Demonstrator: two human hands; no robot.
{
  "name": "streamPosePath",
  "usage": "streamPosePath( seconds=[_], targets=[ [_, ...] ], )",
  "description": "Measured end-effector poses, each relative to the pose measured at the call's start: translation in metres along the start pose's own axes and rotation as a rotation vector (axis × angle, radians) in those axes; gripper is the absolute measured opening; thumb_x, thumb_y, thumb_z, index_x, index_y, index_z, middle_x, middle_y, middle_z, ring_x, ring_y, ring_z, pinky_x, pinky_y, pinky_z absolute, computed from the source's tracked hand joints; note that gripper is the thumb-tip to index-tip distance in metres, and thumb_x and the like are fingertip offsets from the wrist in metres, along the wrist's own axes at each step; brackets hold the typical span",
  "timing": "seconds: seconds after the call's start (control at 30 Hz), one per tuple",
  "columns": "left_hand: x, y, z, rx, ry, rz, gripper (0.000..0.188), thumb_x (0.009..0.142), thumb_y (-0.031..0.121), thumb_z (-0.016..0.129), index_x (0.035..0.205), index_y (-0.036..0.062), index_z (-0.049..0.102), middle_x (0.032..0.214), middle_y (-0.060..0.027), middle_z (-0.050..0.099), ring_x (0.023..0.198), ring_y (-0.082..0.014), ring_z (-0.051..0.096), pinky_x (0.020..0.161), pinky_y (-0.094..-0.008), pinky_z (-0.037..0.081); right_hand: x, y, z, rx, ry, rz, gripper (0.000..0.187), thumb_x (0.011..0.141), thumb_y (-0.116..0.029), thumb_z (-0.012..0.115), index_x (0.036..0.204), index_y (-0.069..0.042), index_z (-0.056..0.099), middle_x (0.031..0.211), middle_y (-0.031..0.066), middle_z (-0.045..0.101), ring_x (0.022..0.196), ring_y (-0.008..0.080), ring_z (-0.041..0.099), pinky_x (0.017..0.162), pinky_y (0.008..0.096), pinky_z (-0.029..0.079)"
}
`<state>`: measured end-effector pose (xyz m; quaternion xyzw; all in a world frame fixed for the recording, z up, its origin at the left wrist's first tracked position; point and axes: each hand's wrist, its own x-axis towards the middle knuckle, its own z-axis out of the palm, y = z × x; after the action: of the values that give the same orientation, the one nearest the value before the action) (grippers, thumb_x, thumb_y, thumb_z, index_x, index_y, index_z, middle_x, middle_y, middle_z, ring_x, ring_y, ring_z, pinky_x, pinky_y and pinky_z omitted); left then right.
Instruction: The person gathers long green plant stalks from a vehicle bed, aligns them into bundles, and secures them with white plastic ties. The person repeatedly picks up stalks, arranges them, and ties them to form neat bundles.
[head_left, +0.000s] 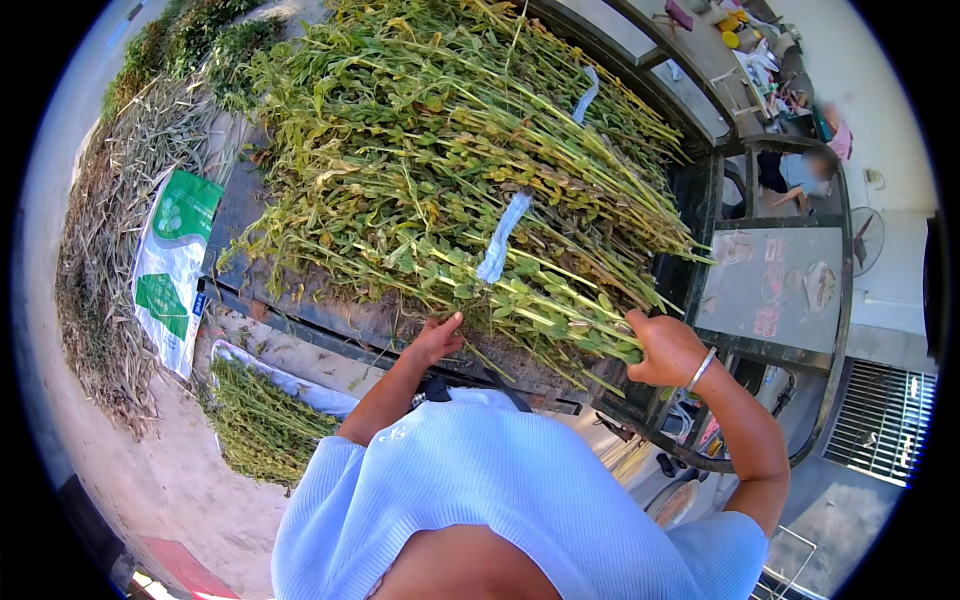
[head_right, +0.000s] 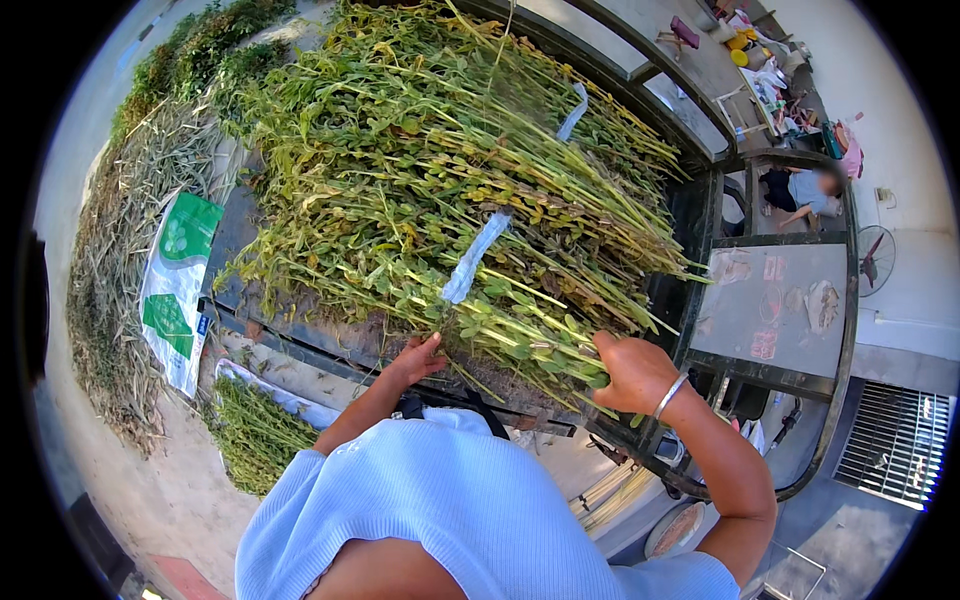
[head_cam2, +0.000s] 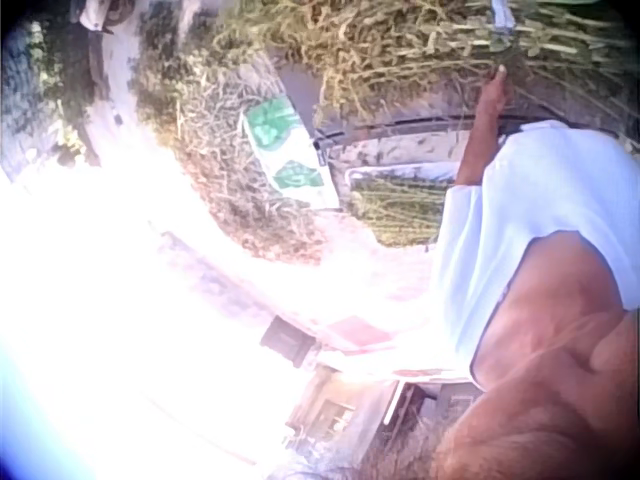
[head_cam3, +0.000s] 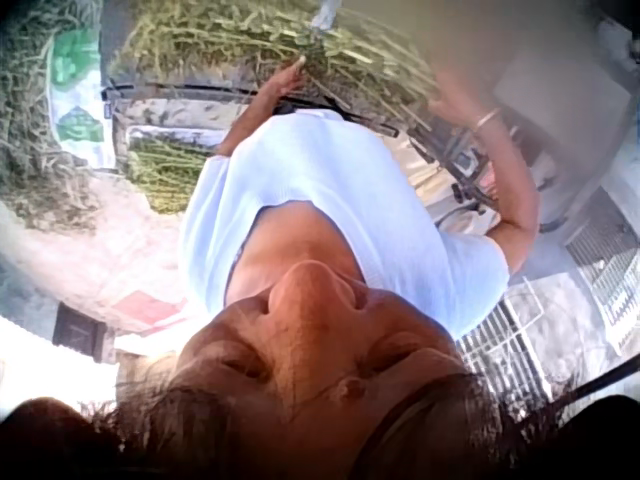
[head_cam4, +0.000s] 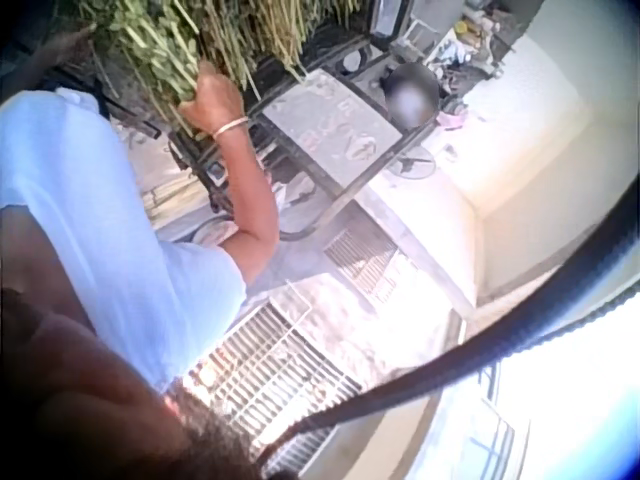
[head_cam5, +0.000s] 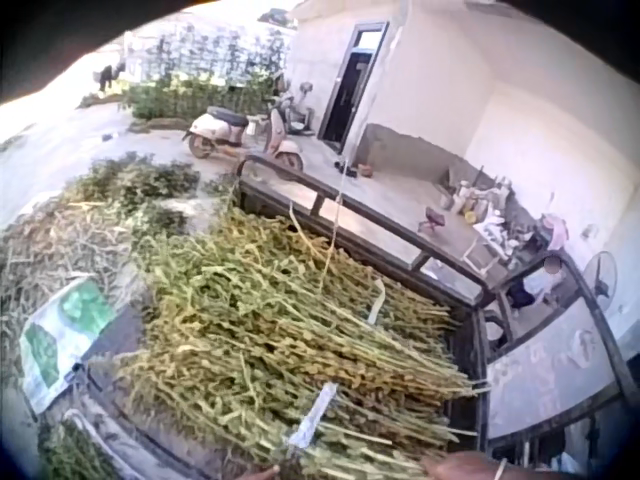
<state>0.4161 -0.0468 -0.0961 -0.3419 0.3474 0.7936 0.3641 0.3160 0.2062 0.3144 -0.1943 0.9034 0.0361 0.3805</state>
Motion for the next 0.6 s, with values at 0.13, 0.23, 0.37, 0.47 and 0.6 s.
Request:
streamPosePath(
  seconds=[0.13,0.23,0.37,0.47,0.6],
  targets=[
    [-0.023,0.027,0.002,0.366,-0.052,-0.123,0.071,0.078,0.037,0.077,0.128,0.0064,0.037,0.119,-0.0135,0.049,0.088,-0.0231,0.061,0.075,-0.0374,0.053,-0.023,-0.005,-0.019,-0.017,-0.017,0.060,0.049,0.061,-0.019,0.072,0.098,0.001,0.046,0.069,0.0221,0.058,0.072,0.0423,0.059,0.064,0.0490,0.046],
    [-0.035,0.043,-0.015,0.550,-0.234,-0.150,0.068,0.077,0.035,0.078,0.126,0.0038,0.043,0.117,-0.0144,0.051,0.095,-0.0222,0.059,0.079,-0.0363,0.052,-0.045,-0.015,-0.042,-0.084,0.002,0.082,0.046,0.062,-0.019,0.072,0.095,0.000,0.045,0.071,0.0216,0.059,0.073,0.0425,0.059,0.065,0.0497,0.047],
    [-0.103,0.085,0.018,0.185,-0.551,0.171,0.088,0.073,0.044,0.079,0.140,0.0063,0.036,0.133,-0.0123,0.047,0.132,-0.0306,0.039,0.103,-0.0453,0.041,-0.072,-0.019,-0.060,-0.145,0.046,0.097,0.044,0.062,-0.018,0.074,0.092,-0.002,0.046,0.069,0.0203,0.059,0.071,0.0418,0.060,0.063,0.0492,0.048],
    [-0.100,0.098,0.042,-0.216,-0.633,0.241,0.104,0.067,0.057,0.076,0.145,0.0132,0.024,0.143,-0.0103,0.037,0.134,-0.0325,0.035,0.105,-0.0515,0.038,-0.086,-0.030,-0.076,-0.212,0.081,0.091,0.043,0.061,-0.017,0.074,0.092,-0.003,0.047,0.066,0.0187,0.059,0.069,0.0408,0.060,0.062,0.0481,0.048],
    [-0.100,0.114,0.076,-0.486,-0.619,0.310,0.097,0.068,0.064,0.069,0.142,0.0145,0.029,0.140,-0.0109,0.041,0.130,-0.0327,0.039,0.104,-0.0541,0.038,-0.114,-0.045,-0.098,-0.311,0.103,0.164,0.041,0.059,-0.014,0.073,0.091,-0.005,0.048,0.063,0.0168,0.059,0.065,0.0392,0.060,0.059,0.0471,0.047]
  ],
)
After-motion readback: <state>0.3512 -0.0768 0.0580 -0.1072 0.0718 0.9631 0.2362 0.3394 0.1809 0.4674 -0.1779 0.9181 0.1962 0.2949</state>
